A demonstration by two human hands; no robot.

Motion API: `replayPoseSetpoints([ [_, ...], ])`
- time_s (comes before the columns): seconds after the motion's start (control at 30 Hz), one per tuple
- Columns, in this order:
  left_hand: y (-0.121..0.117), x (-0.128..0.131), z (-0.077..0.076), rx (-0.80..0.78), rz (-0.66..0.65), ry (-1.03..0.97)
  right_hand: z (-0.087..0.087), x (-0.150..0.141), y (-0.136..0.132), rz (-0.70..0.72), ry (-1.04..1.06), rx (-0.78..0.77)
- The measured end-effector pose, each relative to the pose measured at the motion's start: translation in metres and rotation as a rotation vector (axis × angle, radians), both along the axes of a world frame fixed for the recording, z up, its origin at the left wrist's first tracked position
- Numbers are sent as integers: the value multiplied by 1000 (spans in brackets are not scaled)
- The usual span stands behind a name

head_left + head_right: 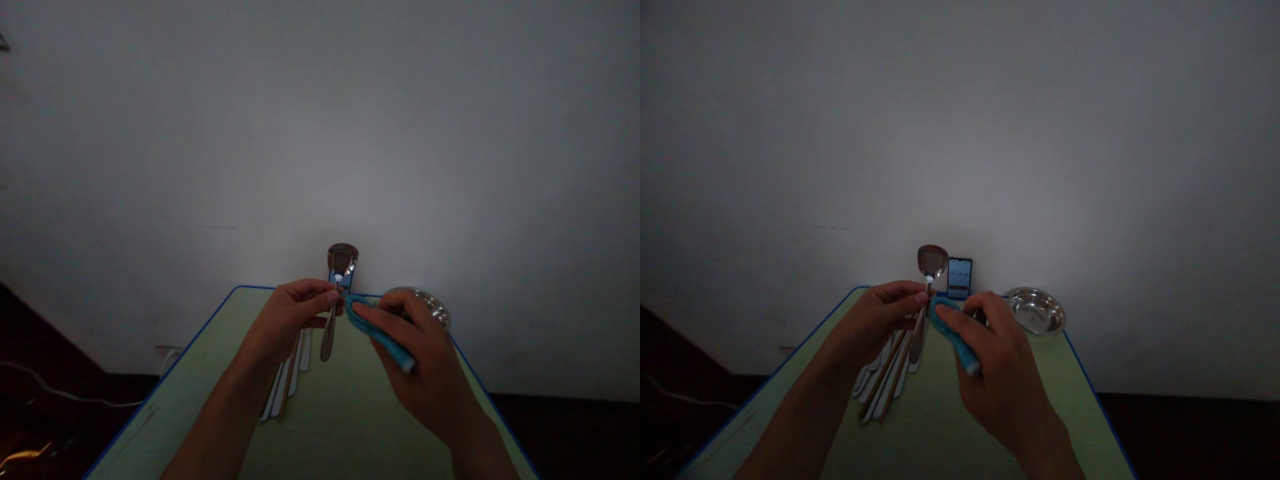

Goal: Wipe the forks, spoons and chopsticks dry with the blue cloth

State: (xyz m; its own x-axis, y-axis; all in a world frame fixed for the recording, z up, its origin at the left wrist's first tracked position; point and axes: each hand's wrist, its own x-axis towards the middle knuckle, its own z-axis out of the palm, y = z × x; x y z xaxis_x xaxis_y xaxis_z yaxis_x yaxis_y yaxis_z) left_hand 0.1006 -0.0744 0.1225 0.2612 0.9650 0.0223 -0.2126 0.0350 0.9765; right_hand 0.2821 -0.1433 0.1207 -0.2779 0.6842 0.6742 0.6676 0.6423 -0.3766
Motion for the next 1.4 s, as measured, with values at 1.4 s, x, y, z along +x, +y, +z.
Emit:
replayPoseSetpoints([
  [1.4, -2, 7, -2, -46, -52, 37, -3, -5, 8, -141, -166, 28],
])
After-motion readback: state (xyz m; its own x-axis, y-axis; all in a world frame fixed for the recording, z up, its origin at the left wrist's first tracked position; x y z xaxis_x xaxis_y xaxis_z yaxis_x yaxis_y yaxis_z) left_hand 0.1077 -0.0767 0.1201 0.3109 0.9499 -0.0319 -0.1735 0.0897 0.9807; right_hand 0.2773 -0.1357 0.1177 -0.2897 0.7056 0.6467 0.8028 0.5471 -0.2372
